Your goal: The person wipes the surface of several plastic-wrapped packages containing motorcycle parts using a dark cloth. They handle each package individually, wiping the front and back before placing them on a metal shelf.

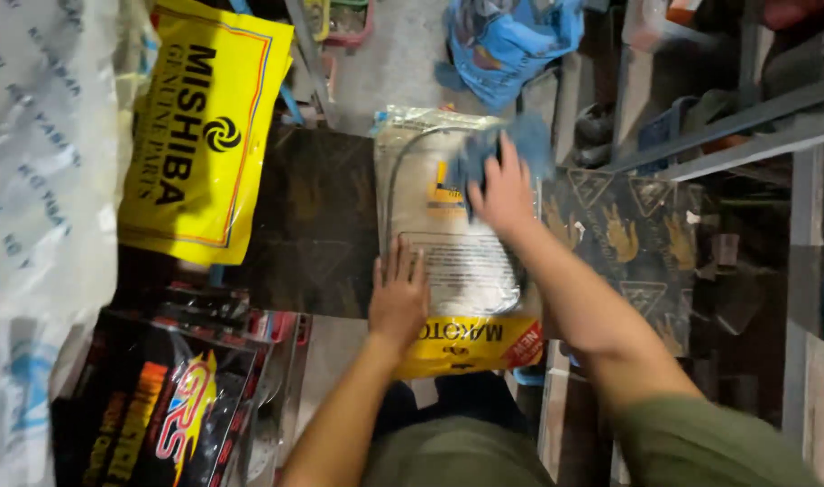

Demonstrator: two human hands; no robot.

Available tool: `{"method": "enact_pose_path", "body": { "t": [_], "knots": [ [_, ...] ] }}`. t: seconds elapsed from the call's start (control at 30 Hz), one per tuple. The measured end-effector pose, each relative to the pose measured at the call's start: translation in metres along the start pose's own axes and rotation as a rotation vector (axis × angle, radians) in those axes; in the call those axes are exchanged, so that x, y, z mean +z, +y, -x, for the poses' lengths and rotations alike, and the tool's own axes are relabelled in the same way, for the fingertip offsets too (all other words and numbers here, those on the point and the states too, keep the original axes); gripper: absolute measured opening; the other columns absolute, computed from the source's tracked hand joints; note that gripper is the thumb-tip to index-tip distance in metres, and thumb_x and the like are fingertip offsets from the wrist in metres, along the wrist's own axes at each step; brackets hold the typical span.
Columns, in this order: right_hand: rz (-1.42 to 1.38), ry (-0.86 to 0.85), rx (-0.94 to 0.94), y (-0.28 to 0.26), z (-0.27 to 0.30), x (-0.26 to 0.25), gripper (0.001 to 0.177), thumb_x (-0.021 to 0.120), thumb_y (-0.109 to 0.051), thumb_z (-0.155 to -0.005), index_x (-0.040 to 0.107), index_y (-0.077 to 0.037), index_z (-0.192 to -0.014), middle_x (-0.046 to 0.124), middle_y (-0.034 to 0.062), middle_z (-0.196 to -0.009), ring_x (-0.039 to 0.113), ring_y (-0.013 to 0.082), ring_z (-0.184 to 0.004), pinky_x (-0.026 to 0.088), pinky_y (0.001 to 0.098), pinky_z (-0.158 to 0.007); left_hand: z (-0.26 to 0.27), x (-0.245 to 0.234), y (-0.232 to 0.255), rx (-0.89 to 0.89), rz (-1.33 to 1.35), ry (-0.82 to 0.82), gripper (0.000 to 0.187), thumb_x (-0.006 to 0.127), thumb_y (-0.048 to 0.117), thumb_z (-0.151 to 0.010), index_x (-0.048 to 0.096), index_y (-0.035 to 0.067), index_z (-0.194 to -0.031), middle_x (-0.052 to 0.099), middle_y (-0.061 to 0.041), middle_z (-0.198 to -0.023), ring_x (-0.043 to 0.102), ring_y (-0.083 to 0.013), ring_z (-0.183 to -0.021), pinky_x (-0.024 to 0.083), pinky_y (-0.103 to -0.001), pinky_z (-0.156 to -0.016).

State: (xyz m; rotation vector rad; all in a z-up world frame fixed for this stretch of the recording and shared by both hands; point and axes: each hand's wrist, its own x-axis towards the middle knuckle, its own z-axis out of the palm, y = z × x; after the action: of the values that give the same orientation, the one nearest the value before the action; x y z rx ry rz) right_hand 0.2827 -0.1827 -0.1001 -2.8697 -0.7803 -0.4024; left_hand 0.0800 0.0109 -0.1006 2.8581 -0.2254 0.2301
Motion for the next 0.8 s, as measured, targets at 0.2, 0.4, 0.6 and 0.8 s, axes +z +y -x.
{"method": "enact_pose_path", "body": {
  "t": [0.2,0.4,0.6,0.8],
  "knots": [
    [-0.536,0.204,-0.116,-0.096,-0.063,0.033,0.029,0.073,-0.010,-0.081,0.068,0.004,-0.106,0.064,0.0298,-0.106,0.062,0.0533,-0.104,0.044,0.0593,-0.091,0.016,-0.012,0.024,-0.366,0.254,0.116,0.059,0.071,0.011,-0.086,0.057,0.009,-0.143,0.036,-0.024,-0.159,0.048,-0.0432,-0.136,0.050,-0.054,-0.106],
    [-0.019,0.344,-0.498,-0.041,-0.078,0.029,0.058,0.064,-0.024,-0.083,0.059,-0.018,-0.140,0.065,0.0094,-0.132,0.061,0.0284,-0.125,0.047,0.0468,-0.104,-0.013,-0.002,0.021,-0.741,0.591,0.206,0.069,0.066,-0.003,-0.075,0.051,0.004,-0.142,0.053,-0.019,-0.125,0.057,-0.0430,-0.123,0.046,-0.050,-0.108],
    [0.262,0.289,0.810,-0.006,-0.052,0.096,0.051,0.061,-0.049,-0.090,0.072,-0.015,-0.127,0.066,0.0132,-0.137,0.060,0.0427,-0.128,0.037,0.0737,-0.101,-0.022,-0.008,0.036,-1.117,0.654,0.047,0.032,0.068,0.024,-0.082,0.069,0.013,-0.112,0.076,-0.018,-0.103,0.071,-0.0428,-0.105,0.053,-0.057,-0.093],
    [-0.456,0.125,-0.487,-0.062,0.007,0.030,0.057,0.058,-0.035,-0.099,0.049,-0.019,-0.153,0.049,0.0079,-0.159,0.053,0.0339,-0.141,0.042,0.0531,-0.111,-0.019,0.028,0.034,-1.131,0.824,0.242,0.040,0.054,0.037,-0.106,0.074,0.003,-0.113,0.072,-0.027,-0.110,0.065,-0.0455,-0.115,0.050,-0.054,-0.098]
  ]
}}
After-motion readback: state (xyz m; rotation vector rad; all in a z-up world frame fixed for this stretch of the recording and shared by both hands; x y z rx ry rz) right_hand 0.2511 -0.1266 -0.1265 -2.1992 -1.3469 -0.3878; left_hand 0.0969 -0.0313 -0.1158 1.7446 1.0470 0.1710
